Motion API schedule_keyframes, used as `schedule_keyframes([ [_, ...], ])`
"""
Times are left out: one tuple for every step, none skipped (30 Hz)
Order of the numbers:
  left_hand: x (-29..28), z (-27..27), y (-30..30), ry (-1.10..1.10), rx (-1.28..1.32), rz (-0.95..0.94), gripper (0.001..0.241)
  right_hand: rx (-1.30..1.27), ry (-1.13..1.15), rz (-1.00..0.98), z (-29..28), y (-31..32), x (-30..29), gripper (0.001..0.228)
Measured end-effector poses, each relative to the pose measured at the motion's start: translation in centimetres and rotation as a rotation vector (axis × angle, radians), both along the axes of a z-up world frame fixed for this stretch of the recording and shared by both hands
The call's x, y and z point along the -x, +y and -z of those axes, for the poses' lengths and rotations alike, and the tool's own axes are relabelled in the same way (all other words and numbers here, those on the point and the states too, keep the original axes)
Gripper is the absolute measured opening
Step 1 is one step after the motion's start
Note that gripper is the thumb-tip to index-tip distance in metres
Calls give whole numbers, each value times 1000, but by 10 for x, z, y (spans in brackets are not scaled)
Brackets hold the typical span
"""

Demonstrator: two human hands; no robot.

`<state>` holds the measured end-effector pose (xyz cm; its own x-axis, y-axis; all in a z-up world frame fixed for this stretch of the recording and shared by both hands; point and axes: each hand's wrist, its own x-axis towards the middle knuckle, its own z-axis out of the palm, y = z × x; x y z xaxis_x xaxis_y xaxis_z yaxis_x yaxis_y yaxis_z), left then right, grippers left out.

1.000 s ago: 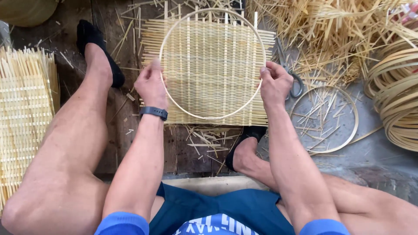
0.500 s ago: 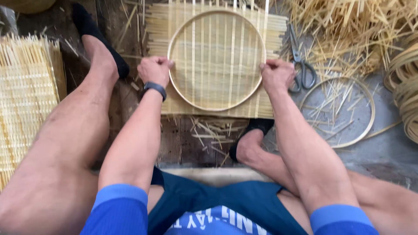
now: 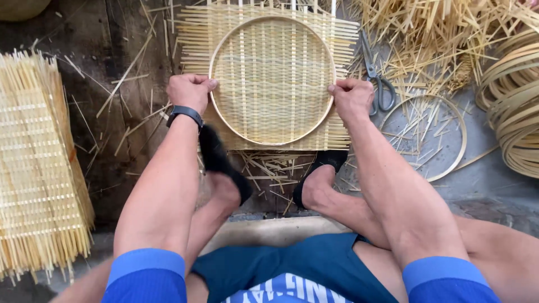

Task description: The person sits on the floor assembling woven bamboo sieves. They trim excess bamboo strips from a woven mat with scissors, fit a bent bamboo rim hoop around the mat, press the woven sheet into a round wooden mold, and tuck and weave the protruding strip ends to secure the rim, repeating the process on multiple sieves.

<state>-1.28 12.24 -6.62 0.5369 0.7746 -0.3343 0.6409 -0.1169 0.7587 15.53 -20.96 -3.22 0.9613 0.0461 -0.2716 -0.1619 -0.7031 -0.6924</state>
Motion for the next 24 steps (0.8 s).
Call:
schedule_keyframes([
  [3, 4, -3, 6, 6, -5, 20, 6, 6, -5, 4, -3, 2, 21],
  [2, 7, -1, -6, -2, -11, 20, -63, 12, 13, 7, -3, 1, 21],
  [-1, 9, 0, -18, -9, -17, 20, -131, 17, 30, 10, -3, -1, 21],
  [-1, 9, 2, -22, -16, -13, 20, -138, 13, 34, 11, -2, -1, 21],
  [-2, 8, 2, -9, 21, -13, 20, -169, 37, 41, 12, -2, -2, 20],
  [-2, 8, 0, 4, 62, -12, 19, -196, 61, 48, 11, -4, -1, 19],
  [-3, 10, 0, 0, 59, -6, 19, -199, 57, 54, 13, -5, 0, 19],
  [-5, 11, -1, 10, 41, -15, 18, -161, 51, 47, 14, -4, -2, 20],
  [-6, 13, -1, 20, 22, -25, 17, -124, 45, 41, 15, -5, -3, 21],
  [-10, 14, 2, 10, 19, -25, 17, -127, 36, 40, 22, -7, -11, 21],
  [-13, 16, 5, 0, -13, 7, 16, -161, 74, 53, 31, -9, -19, 21],
  [0, 20, -2, 19, -27, 39, 15, -175, 142, 70, 42, -21, -11, 21],
  [11, 21, -5, 40, -11, 39, 15, -160, 162, 73, 43, -27, -1, 21],
  [9, 20, -2, -16, 20, 39, 14, -204, 146, 39, 43, -28, -5, 20],
  [5, 18, 2, -72, 50, 40, 14, -248, 131, 5, 42, -27, -11, 19],
  [5, 17, 3, -75, 46, 34, 14, -252, 129, -1, 39, -27, -14, 19],
  [3, 16, 5, -86, 147, 4, 14, -178, 100, -38, 36, -27, -17, 19],
  [5, 15, 4, -87, 251, -22, 15, -102, 82, -67, 34, -29, -16, 20],
  [6, 16, 6, -80, 251, -22, 15, -102, 89, -67, 36, -30, -19, 20],
  [4, 16, 7, -87, 264, -15, 15, -135, 160, -86, 37, -32, -25, 20],
  [2, 16, 9, -95, 277, -8, 15, -167, 231, -106, 38, -33, -31, 19],
  [-3, 11, 13, -101, 272, -11, 15, -171, 226, -111, 31, -33, -33, 19],
  [-8, 6, 16, -3, 319, 8, 16, -92, 204, -171, 26, -34, -35, 21],
  [-10, 3, 20, 98, 363, 24, 17, -13, 184, -233, 22, -32, -35, 22],
])
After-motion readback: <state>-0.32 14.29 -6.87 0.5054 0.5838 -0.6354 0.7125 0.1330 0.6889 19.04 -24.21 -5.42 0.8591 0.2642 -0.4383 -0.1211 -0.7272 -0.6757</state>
